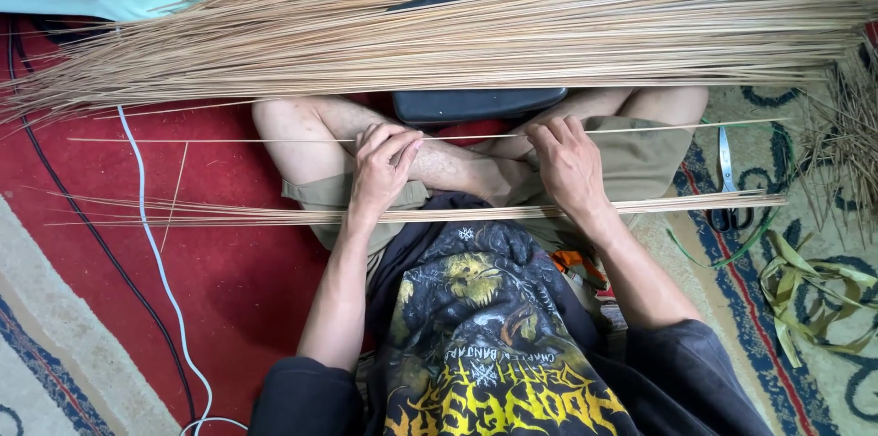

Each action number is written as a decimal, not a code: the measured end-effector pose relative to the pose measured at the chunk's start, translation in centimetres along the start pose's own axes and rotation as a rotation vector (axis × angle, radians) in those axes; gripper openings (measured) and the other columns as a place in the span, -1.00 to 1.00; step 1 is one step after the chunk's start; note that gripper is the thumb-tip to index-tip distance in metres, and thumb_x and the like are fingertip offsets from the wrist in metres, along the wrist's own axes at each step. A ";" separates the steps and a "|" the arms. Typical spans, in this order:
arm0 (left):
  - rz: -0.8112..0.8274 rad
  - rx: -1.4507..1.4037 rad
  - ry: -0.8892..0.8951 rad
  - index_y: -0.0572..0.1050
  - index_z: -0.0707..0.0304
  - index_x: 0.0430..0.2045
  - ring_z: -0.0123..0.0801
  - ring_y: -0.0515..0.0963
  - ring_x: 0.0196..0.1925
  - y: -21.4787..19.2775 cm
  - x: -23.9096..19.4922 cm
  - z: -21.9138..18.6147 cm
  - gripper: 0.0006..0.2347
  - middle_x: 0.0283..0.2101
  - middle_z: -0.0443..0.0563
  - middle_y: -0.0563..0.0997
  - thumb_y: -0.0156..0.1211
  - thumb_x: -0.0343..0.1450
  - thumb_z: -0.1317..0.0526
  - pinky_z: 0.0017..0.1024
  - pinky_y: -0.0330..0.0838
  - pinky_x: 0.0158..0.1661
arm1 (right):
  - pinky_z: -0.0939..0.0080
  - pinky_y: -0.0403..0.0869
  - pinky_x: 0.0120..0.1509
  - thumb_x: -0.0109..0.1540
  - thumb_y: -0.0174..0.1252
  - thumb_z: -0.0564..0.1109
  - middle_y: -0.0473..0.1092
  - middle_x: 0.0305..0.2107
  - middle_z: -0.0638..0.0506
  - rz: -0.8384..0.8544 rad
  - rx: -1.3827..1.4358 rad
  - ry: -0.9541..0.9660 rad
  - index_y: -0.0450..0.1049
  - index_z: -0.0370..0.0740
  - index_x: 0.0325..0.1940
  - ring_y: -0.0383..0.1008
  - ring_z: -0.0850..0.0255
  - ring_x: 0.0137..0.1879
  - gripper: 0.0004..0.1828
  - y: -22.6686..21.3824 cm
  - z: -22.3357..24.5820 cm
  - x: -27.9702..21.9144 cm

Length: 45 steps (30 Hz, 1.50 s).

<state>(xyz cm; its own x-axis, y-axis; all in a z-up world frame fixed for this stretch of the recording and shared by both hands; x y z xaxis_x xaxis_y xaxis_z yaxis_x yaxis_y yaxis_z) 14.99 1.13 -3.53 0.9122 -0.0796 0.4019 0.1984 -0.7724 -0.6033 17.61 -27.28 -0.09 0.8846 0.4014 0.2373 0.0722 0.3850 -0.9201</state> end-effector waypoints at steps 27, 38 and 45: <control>0.063 0.102 0.019 0.66 -0.01 -0.25 -0.26 0.57 -0.24 -1.8 -2.6 -5.8 -0.92 -0.34 -0.13 0.56 0.36 0.44 0.16 -0.28 0.33 -0.09 | 0.17 0.51 -0.19 0.36 0.22 0.00 0.33 -0.41 0.10 0.112 0.137 -0.009 0.55 -0.03 -0.11 0.45 0.12 -0.19 -0.89 -0.3 3.3 -2.9; 0.155 0.044 0.011 0.65 0.00 -0.27 -0.31 0.55 -0.26 -0.5 -3.5 -7.5 -0.95 -0.34 -0.16 0.56 0.27 0.48 0.18 -0.31 0.35 -0.04 | 0.11 0.55 -0.09 0.34 0.23 0.02 0.38 -0.37 0.10 0.270 0.206 0.037 0.54 0.00 -0.12 0.50 0.11 -0.11 -0.88 -0.5 4.4 -3.7; 0.189 0.032 -0.037 0.65 0.03 -0.29 -0.28 0.57 -0.23 -1.4 -4.7 -6.8 -0.96 -0.33 -0.14 0.56 0.29 0.48 0.20 -0.32 0.37 -0.04 | 0.00 0.57 -0.06 0.29 0.27 -0.04 0.43 -0.32 0.06 0.504 0.164 0.070 0.55 -0.03 -0.13 0.56 0.04 -0.07 -0.90 -1.1 3.5 -3.6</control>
<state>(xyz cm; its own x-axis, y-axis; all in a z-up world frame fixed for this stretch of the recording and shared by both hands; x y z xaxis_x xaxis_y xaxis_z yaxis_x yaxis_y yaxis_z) 7.94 -1.75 0.08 0.9468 -0.1972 0.2543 0.0334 -0.7257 -0.6872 12.72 -26.19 1.16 0.8198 0.5162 -0.2480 -0.4377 0.2855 -0.8526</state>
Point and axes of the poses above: each hand's wrist, its own x-axis towards the middle knuckle, its own y-axis out of the palm, z = x × y, the point moved 6 cm from there along x, towards the middle knuckle
